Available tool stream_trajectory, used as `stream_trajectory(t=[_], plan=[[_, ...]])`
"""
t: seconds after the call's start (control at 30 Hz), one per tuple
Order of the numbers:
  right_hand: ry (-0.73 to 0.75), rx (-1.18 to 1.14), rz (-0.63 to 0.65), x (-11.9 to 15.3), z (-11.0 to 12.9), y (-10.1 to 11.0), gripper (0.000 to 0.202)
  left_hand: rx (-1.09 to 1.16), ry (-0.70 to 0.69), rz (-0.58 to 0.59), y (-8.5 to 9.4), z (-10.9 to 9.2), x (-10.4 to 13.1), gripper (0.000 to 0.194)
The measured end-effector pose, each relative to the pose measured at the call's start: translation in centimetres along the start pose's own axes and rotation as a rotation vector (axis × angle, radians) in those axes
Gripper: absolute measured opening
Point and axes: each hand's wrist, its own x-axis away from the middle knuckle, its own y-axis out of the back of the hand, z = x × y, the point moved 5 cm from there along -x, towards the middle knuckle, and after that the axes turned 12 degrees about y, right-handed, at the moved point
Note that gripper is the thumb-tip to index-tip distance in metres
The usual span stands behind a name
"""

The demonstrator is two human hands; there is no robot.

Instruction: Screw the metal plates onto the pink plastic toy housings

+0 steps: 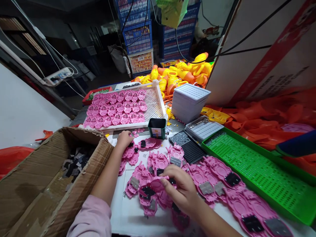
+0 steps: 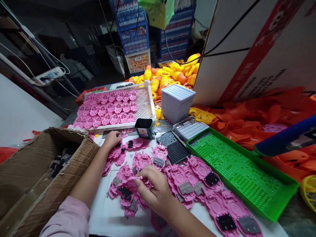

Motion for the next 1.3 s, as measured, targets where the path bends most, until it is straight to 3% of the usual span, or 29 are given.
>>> stream_trajectory(t=[0.13, 0.23, 0.37, 0.43, 0.47, 0.57, 0.73, 0.8, 0.87, 0.93, 1.0, 1.1, 1.3], plan=[[0.000, -0.004, -0.011, -0.1, 0.0, 0.2, 0.007, 0.272, -0.032, 0.030, 1.3, -0.8, 1.0, 0.032], [-0.007, -0.009, -0.028, -0.2, 0.0, 0.3, 0.006, 0.531, -0.128, 0.113, 1.8, -1.4, 4.8, 0.045], [-0.040, -0.001, -0.066, -0.2, -0.2, 0.8, 0.006, 0.816, -0.275, 0.409, 0.6, -1.9, 12.3, 0.079], [-0.087, 0.011, -0.077, -0.1, -0.5, 1.0, 0.007, 0.930, -0.322, 0.551, -0.3, -2.2, 15.3, 0.072], [-0.109, 0.020, -0.086, -0.1, -0.7, 1.1, 0.009, 1.090, -0.332, 0.724, -0.9, -2.5, 16.5, 0.059], [-0.130, 0.071, -0.132, -0.2, -1.0, 1.4, 0.012, 1.331, -0.298, 1.074, -2.5, -3.2, 18.7, 0.035], [-0.105, 0.260, -0.180, -0.3, -1.2, 1.9, 0.013, 1.334, -0.198, 1.245, -4.1, -3.5, 19.8, 0.037], [-0.077, 0.356, -0.208, -0.3, -1.1, 2.2, 0.008, 1.360, -0.153, 1.241, -4.3, -3.5, 20.0, 0.033], [0.032, 0.431, -0.256, -0.2, -0.6, 2.4, 0.025, 1.405, -0.130, 1.198, -4.3, -3.4, 20.0, 0.031], [0.187, 0.441, -0.239, -0.1, 0.3, 2.2, 0.029, 1.434, -0.130, 1.077, -4.2, -3.2, 19.7, 0.032], [0.280, 0.421, -0.141, -0.1, 0.8, 1.5, 0.027, 1.399, -0.178, 0.879, -4.1, -2.8, 19.3, 0.036], [0.290, 0.421, -0.011, 0.0, 1.1, 0.6, 0.024, 1.239, -0.310, 0.600, -4.1, -2.0, 19.0, 0.038], [0.185, 0.254, -0.009, -0.6, 1.4, 0.4, 0.022, 1.097, -0.528, 0.404, -4.6, -1.6, 19.7, 0.037]])
